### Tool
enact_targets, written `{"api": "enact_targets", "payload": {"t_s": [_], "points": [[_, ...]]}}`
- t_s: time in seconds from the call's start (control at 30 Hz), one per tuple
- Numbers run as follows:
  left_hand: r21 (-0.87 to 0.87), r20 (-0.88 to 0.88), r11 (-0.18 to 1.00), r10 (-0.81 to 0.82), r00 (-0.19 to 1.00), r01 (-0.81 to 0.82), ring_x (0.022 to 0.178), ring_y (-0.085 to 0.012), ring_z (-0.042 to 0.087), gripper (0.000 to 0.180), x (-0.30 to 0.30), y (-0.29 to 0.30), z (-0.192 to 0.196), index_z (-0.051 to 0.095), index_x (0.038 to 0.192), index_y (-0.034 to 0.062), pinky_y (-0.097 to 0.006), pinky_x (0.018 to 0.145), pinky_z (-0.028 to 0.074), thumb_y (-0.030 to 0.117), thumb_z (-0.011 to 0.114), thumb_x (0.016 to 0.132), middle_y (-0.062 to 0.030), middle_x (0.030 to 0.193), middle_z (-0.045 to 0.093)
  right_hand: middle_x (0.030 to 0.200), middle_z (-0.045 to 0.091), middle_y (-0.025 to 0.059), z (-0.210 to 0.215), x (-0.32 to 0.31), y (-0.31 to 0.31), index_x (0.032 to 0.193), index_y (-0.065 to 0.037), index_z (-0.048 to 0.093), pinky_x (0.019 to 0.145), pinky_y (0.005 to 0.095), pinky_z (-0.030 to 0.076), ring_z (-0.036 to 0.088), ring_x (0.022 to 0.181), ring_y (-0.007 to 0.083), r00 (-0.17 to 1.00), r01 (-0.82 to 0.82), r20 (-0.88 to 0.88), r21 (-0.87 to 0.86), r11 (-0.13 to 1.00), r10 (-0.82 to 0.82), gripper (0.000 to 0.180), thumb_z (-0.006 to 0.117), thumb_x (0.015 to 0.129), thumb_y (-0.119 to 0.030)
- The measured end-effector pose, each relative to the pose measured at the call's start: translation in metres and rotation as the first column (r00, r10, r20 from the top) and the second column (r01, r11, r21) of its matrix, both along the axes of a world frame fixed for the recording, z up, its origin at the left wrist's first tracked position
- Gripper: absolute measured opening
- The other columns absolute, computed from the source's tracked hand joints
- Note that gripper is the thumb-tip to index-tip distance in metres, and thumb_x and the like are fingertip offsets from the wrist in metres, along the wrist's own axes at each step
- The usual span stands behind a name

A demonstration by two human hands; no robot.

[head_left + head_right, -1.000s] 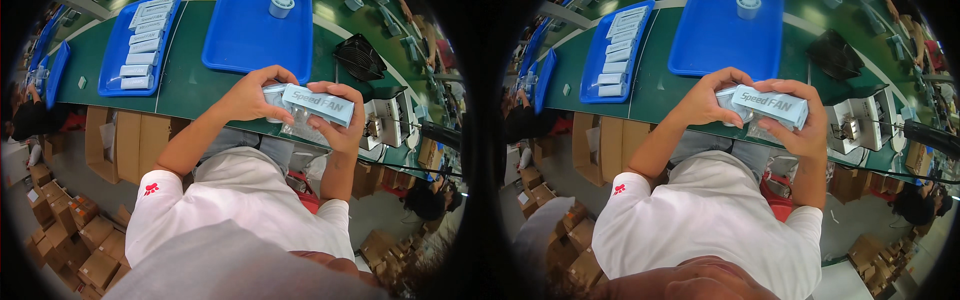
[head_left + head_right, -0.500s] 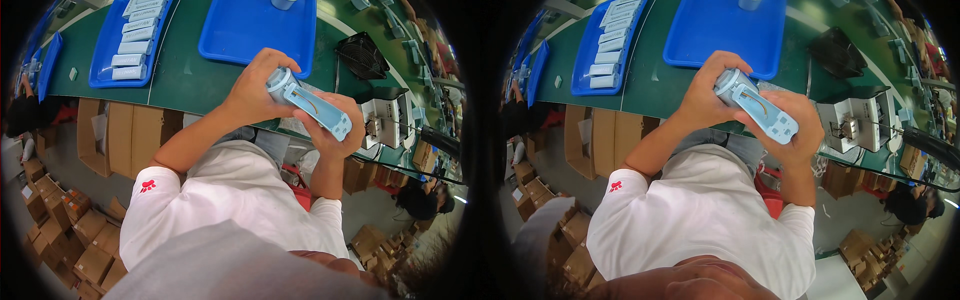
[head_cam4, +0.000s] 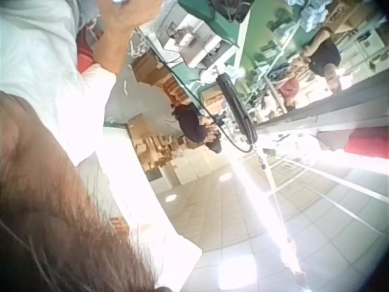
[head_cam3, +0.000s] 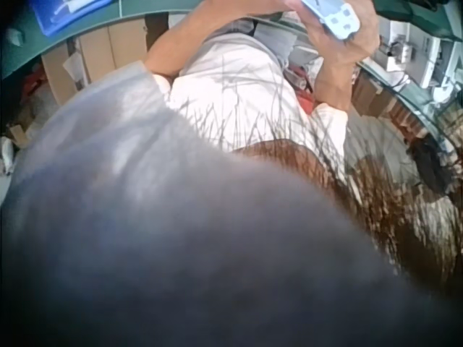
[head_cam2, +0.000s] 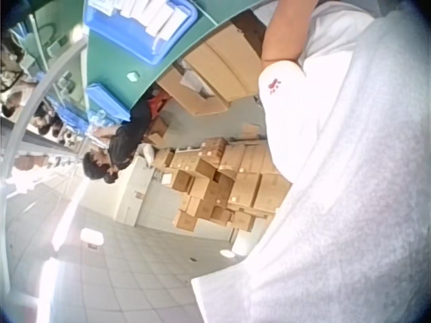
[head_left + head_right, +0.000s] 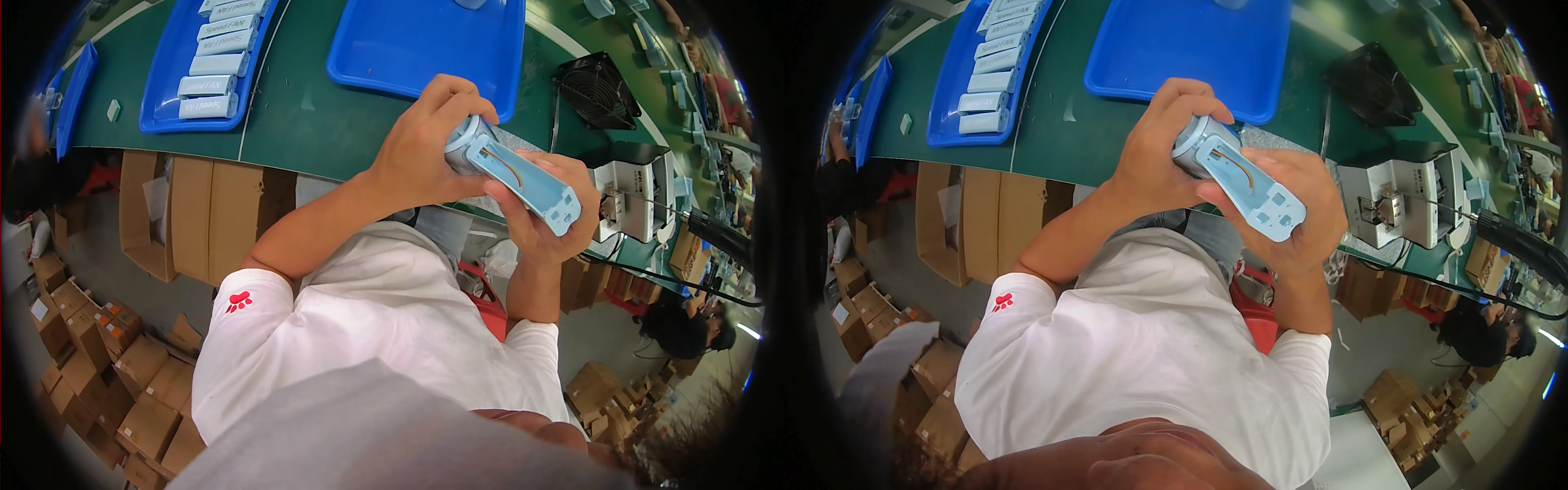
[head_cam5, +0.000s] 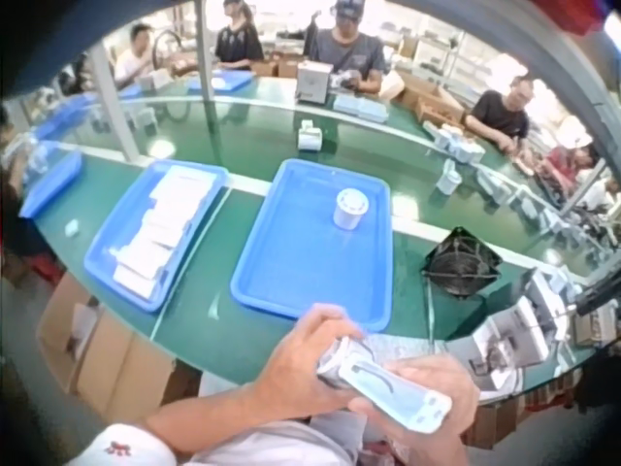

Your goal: The person assembles small electronic components at a factory workstation. They repeatedly pick up a white cylindrical motor and a light blue plastic housing, insert the motor into the housing, and use a handheld power tool to secure the assembly. The person places the finished units into a blue tray on the table.

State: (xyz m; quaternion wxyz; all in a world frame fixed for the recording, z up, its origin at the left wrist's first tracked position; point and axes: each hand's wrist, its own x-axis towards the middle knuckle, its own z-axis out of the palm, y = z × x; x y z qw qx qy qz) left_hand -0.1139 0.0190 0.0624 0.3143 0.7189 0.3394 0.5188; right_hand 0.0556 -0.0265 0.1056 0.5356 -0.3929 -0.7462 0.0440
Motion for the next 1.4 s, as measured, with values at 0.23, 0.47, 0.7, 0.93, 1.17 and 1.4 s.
{"api": "enact_targets", "payload": {"t_s": [0.23, 0.47, 0.7, 0.93, 1.17, 1.4], "points": [[0.045, 0.069, 0.998, -0.038, 0.997, 0.035, 0.096, -0.0283, 0.063, 0.058, -0.001, 0.000, -0.006, 0.063, 0.109, 0.0055, -0.036, 0.080, 0.053, 0.017, 0.091, 0.059, -0.0122, 0.109, 0.061, 0.097, 0.073, 0.0188, -0.001, -0.004, -0.003, 0.119, -0.001, 0.054, 0.072, 0.0355, 0.060, 0.074, 0.087, 0.0288, 0.996, -0.080, 0.033, -0.064, 0.995, 0.083, 0.057, 0.091, 0.077, -0.013], [0.043, 0.189, 0.993, -0.112, 0.976, 0.105, 0.088, -0.0307, 0.066, 0.053, 0.008, 0.002, -0.026, 0.063, 0.100, 0.0069, -0.039, 0.076, 0.054, 0.032, 0.091, 0.063, -0.0102, 0.099, 0.065, 0.097, 0.073, 0.0206, -0.009, 0.001, -0.002, 0.126, 0.000, 0.051, 0.073, 0.0361, 0.060, 0.075, 0.091, 0.0323, 0.986, -0.140, 0.085, -0.075, 0.987, 0.146, 0.059, 0.088, 0.081, -0.013], [0.007, 0.176, 0.999, -0.033, 0.984, 0.032, 0.087, -0.0297, 0.066, 0.047, 0.018, -0.005, -0.030, 0.064, 0.097, 0.0077, -0.039, 0.076, 0.055, 0.024, 0.090, 0.061, -0.0093, 0.097, 0.067, 0.105, 0.074, 0.0215, -0.015, 0.003, -0.005, 0.122, -0.004, 0.055, 0.069, 0.0345, 0.062, 0.076, 0.088, 0.0322, 0.991, -0.128, 0.039, -0.072, 0.989, 0.131, 0.063, 0.093, 0.073, -0.014], [0.108, 0.204, 0.994, 0.000, 0.979, -0.022, 0.088, -0.0238, 0.068, 0.040, 0.021, -0.006, -0.025, 0.066, 0.100, 0.0020, -0.033, 0.076, 0.055, 0.013, 0.088, 0.069, -0.0121, 0.099, 0.069, 0.107, 0.073, 0.0234, -0.020, 0.006, -0.010, 0.124, -0.005, 0.054, 0.069, 0.0352, 0.062, 0.076, 0.088, 0.0335, 0.990, -0.135, 0.033, -0.081, 0.987, 0.138, 0.065, 0.093, 0.073, -0.016], [0.117, 0.210, 0.989, -0.117, 0.971, 0.094, 0.095, -0.0245, 0.066, 0.047, 0.022, -0.005, -0.034, 0.063, 0.107, 0.0010, -0.035, 0.081, 0.054, 0.015, 0.088, 0.070, -0.0136, 0.106, 0.065, 0.105, 0.073, 0.0246, -0.021, 0.013, -0.013, 0.122, -0.001, 0.055, 0.068, 0.0343, 0.060, 0.074, 0.085, 0.0323, 0.984, -0.152, 0.079, -0.119, 0.981, 0.162, 0.063, 0.093, 0.073, -0.014], [-0.102, 0.274, 0.928, -0.321, 0.907, 0.359, 0.131, -0.0318, 0.047, 0.063, 0.045, -0.021, -0.041, 0.045, 0.132, 0.0049, -0.044, 0.108, 0.039, 0.011, 0.078, 0.078, -0.0193, 0.137, 0.048, 0.106, 0.074, 0.0191, -0.058, 0.056, -0.003, 0.121, 0.001, 0.059, 0.079, 0.0331, 0.057, 0.072, 0.094, 0.0252, 0.927, -0.235, -0.334, -0.152, 0.960, 0.174, 0.056, 0.090, 0.075, -0.007]]}}
